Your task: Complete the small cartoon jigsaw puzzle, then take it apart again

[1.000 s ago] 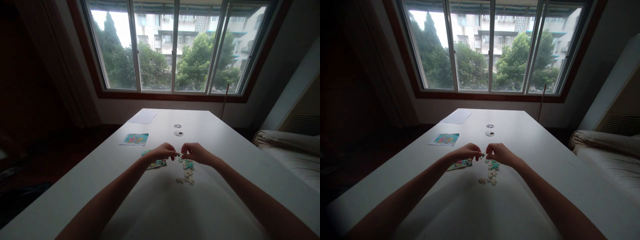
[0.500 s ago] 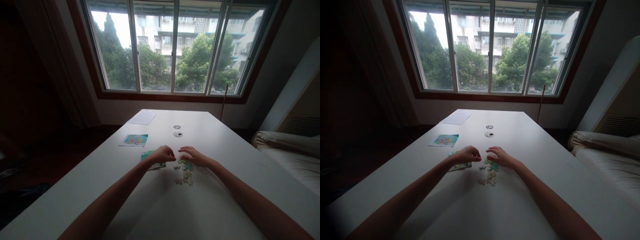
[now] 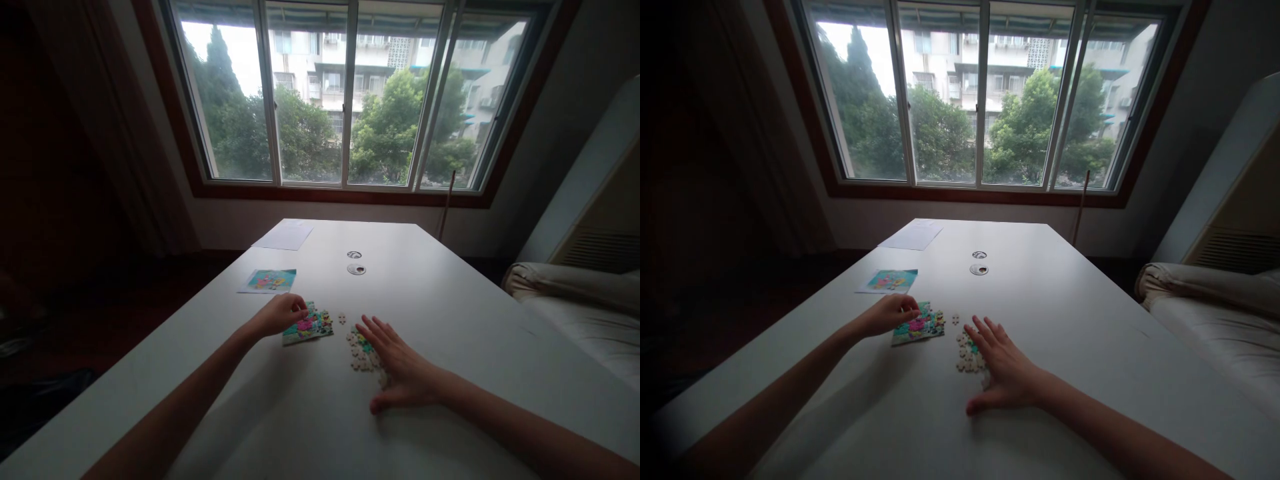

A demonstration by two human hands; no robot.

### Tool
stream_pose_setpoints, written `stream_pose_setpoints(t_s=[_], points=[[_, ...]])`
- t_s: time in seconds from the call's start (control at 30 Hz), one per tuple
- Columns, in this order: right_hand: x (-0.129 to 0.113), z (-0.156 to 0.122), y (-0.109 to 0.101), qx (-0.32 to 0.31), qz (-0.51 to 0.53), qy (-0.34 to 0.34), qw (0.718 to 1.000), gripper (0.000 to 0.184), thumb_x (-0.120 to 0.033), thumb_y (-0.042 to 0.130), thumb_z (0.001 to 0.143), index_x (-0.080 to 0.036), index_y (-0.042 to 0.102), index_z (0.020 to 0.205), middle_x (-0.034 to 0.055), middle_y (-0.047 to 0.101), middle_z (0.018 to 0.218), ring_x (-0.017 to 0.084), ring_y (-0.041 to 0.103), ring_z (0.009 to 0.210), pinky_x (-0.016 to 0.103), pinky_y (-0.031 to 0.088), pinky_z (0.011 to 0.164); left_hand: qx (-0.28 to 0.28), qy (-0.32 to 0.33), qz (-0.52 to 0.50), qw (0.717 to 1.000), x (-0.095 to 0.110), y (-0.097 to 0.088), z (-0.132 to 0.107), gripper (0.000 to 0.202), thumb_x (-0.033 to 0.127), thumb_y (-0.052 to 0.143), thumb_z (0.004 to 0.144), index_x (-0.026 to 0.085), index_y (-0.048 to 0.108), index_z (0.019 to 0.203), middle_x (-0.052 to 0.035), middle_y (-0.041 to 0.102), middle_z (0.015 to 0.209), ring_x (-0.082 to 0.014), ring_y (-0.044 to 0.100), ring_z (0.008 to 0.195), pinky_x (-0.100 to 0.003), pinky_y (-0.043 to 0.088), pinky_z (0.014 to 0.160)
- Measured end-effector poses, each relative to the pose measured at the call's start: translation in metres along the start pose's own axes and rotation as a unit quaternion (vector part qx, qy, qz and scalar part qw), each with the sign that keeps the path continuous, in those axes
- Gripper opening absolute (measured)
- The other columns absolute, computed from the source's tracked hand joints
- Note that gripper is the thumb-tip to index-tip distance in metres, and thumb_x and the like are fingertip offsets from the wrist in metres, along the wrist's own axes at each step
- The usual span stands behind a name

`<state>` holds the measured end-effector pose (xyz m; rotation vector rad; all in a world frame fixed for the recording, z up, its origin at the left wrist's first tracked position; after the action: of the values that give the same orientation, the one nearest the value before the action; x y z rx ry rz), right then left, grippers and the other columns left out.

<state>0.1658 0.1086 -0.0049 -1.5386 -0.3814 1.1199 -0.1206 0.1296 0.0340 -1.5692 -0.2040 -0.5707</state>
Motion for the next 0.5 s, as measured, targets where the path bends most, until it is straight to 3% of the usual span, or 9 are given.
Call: stream_pose_setpoints(t_s=[0.13, 0.27, 0.37, 0.5], points=[[0.003, 0.011, 0.012, 0.038, -0.054, 0.055, 0.996, 0.107, -0.067, 0.055, 0.057, -0.02, 0.002, 0.138, 0.0129, 0.0, 0.143, 0.035, -0.003, 0.128, 0.052, 0.01, 0.101, 0.006, -0.025, 0.019, 0.999, -0.013, -0.009, -0.005, 0.04, 0.05, 0.044, 0.073, 0.016, 0.062, 0.083, -0.0051, 0.064, 0.078, -0.018, 0.057, 0.068, -0.024, 0.039, 0.058], [0.004, 0.044, 0.011, 0.027, -0.072, 0.033, 0.996, 0.093, -0.064, 0.052, 0.064, -0.023, 0.011, 0.137, 0.0124, 0.006, 0.143, 0.036, 0.007, 0.128, 0.053, 0.014, 0.099, 0.005, -0.04, 0.071, 0.997, -0.027, -0.015, -0.01, 0.049, 0.057, 0.045, 0.07, 0.017, 0.059, 0.095, -0.0072, 0.061, 0.092, -0.0223, 0.056, 0.082, -0.028, 0.04, 0.067], [0.003, 0.065, 0.012, 0.015, -0.072, -0.016, 0.997, 0.076, -0.058, 0.05, 0.07, -0.026, 0.023, 0.134, 0.0102, 0.02, 0.14, 0.032, 0.019, 0.126, 0.051, 0.016, 0.099, -0.001, -0.018, 0.113, 0.993, -0.037, -0.011, -0.013, 0.067, 0.065, 0.048, 0.064, 0.016, 0.053, 0.109, -0.0111, 0.054, 0.111, -0.0274, 0.047, 0.101, -0.032, 0.037, 0.081], [0.006, 0.083, 0.015, 0.071, -0.052, -0.057, 0.995, 0.053, -0.046, 0.05, 0.076, -0.02, 0.044, 0.122, 0.0103, 0.045, 0.125, 0.025, 0.037, 0.115, 0.04, 0.028, 0.096, -0.016, -0.03, 0.15, 0.988, -0.042, 0.002, -0.013, 0.089, 0.072, 0.048, 0.057, 0.014, 0.041, 0.124, -0.0147, 0.039, 0.127, -0.0325, 0.034, 0.114, -0.038, 0.03, 0.091]])
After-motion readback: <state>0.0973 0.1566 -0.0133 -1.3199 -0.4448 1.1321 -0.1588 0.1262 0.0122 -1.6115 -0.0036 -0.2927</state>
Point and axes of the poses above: each hand's wrist, its own z-axis towards the middle knuckle, its own y-axis out of the palm, x = y × z, the point moved 1 cm from there along z, towards the middle knuckle
